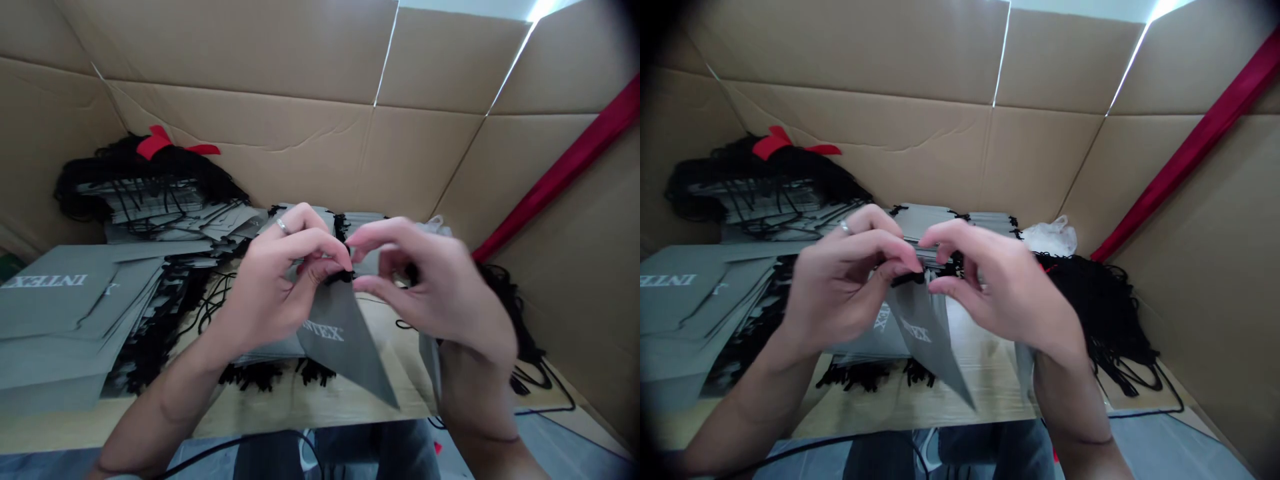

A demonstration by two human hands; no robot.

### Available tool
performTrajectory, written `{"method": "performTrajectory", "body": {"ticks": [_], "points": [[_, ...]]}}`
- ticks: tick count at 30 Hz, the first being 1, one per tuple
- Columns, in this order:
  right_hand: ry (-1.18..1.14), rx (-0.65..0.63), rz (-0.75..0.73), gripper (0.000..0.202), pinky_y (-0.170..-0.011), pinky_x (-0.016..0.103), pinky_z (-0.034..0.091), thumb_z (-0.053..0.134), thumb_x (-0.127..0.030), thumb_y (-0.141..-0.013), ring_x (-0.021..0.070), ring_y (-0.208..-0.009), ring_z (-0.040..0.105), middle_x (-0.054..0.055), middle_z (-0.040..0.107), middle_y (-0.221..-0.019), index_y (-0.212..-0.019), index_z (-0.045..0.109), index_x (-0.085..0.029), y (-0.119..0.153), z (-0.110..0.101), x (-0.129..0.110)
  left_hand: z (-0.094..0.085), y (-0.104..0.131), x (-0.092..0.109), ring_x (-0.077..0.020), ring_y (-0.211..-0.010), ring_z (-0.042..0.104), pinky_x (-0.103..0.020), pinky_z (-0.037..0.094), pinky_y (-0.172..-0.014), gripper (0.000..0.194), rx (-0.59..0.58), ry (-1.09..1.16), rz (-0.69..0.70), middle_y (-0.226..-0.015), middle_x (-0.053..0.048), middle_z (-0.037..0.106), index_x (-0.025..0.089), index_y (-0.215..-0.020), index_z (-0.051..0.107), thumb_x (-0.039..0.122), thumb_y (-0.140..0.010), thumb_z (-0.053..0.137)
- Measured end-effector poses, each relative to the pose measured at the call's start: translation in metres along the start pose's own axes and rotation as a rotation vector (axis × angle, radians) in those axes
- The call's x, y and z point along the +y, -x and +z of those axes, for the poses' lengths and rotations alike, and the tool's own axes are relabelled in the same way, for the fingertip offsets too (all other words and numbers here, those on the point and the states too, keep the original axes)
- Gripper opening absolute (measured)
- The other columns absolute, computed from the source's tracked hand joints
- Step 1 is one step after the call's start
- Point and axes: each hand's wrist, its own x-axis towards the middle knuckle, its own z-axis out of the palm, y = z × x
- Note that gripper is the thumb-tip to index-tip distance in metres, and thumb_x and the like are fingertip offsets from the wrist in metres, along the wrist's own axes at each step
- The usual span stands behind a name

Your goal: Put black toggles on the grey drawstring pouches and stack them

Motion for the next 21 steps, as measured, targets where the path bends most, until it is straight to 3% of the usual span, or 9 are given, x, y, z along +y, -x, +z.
{"method": "performTrajectory", "body": {"ticks": [3,5,7,10,13,14,17,19,21], "points": [[-0.074,-0.192,0.017,0.015,-0.063,0.028,0.043,0.067,-0.010,-0.100,0.0137,-0.067,0.059,0.002,0.074,-0.095,-0.110,0.061,-0.019,-0.007,0.024,0.004,0.013,-0.001,-0.007,-0.0165,-0.089,0.062,-0.031,0.054,-0.073,0.023,-0.049,0.041,-0.057,-0.100,-0.004,0.060,0.020,-0.092,0.069,0.006,-0.107,0.058],[-0.166,-0.250,0.087,0.023,-0.061,0.027,0.042,0.067,-0.010,-0.098,0.0129,-0.063,0.057,-0.001,0.072,-0.088,-0.118,0.059,-0.017,-0.010,0.035,0.004,0.026,0.001,-0.012,-0.0161,-0.089,0.061,-0.030,0.053,-0.072,0.023,0.021,0.038,-0.087,-0.101,-0.004,0.060,0.020,-0.094,0.067,0.007,-0.108,0.054],[-0.233,-0.256,0.147,0.032,-0.061,0.027,0.042,0.065,-0.006,-0.094,0.0128,-0.061,0.056,-0.003,0.071,-0.083,-0.124,0.059,-0.016,-0.013,0.042,0.002,0.040,0.004,-0.016,-0.0158,-0.085,0.059,-0.028,0.051,-0.066,0.020,0.187,0.010,-0.148,-0.100,-0.003,0.060,0.021,-0.100,0.068,0.011,-0.110,0.055],[-0.268,-0.208,0.124,0.028,-0.066,0.026,0.046,0.059,0.002,-0.090,0.0131,-0.067,0.060,-0.001,0.073,-0.084,-0.108,0.068,-0.018,-0.015,0.043,0.000,0.052,0.008,-0.016,-0.0144,-0.079,0.058,-0.027,0.049,-0.062,0.011,0.337,0.034,-0.226,-0.100,-0.002,0.062,0.023,-0.110,0.069,0.026,-0.115,0.059],[-0.250,-0.152,0.069,0.026,-0.070,0.026,0.048,0.061,0.003,-0.090,0.0133,-0.077,0.061,0.001,0.073,-0.096,-0.099,0.073,-0.019,-0.015,0.035,0.000,0.046,0.008,-0.009,-0.0139,-0.080,0.061,-0.029,0.053,-0.068,0.015,0.407,0.067,-0.229,-0.102,-0.002,0.067,0.024,-0.112,0.068,0.034,-0.117,0.057],[-0.238,-0.124,0.070,0.025,-0.070,0.026,0.048,0.063,0.001,-0.092,0.0138,-0.079,0.061,0.002,0.072,-0.100,-0.101,0.073,-0.019,-0.015,0.031,0.000,0.040,0.007,-0.006,-0.0143,-0.080,0.062,-0.029,0.054,-0.069,0.021,0.395,0.100,-0.231,-0.102,-0.003,0.069,0.024,-0.111,0.069,0.037,-0.119,0.054],[-0.223,-0.041,0.121,0.010,-0.065,0.026,0.044,0.073,-0.012,-0.099,0.0139,-0.076,0.058,0.000,0.070,-0.093,-0.099,0.072,-0.021,-0.011,0.016,-0.002,0.018,0.006,0.008,-0.0190,-0.090,0.069,-0.032,0.058,-0.068,0.040,0.141,0.321,-0.238,-0.106,-0.007,0.073,0.024,-0.113,0.076,0.053,-0.119,0.049],[-0.211,-0.016,0.145,0.010,-0.062,0.027,0.041,0.079,-0.016,-0.098,0.0124,-0.068,0.055,-0.005,0.067,-0.079,-0.095,0.072,-0.022,-0.008,0.007,-0.005,0.007,0.005,0.015,-0.0223,-0.101,0.072,-0.033,0.062,-0.073,0.024,0.026,0.350,-0.258,-0.114,-0.008,0.076,0.025,-0.122,0.077,0.044,-0.107,0.077],[-0.168,-0.025,0.129,0.012,-0.062,0.027,0.041,0.079,-0.012,-0.097,0.0115,-0.066,0.055,-0.006,0.069,-0.078,-0.095,0.074,-0.023,-0.006,0.000,-0.008,0.001,0.005,0.020,-0.0222,-0.103,0.074,-0.034,0.064,-0.078,0.022,-0.001,0.317,-0.276,-0.114,-0.007,0.078,0.024,-0.119,0.079,0.029,-0.099,0.086]]}}
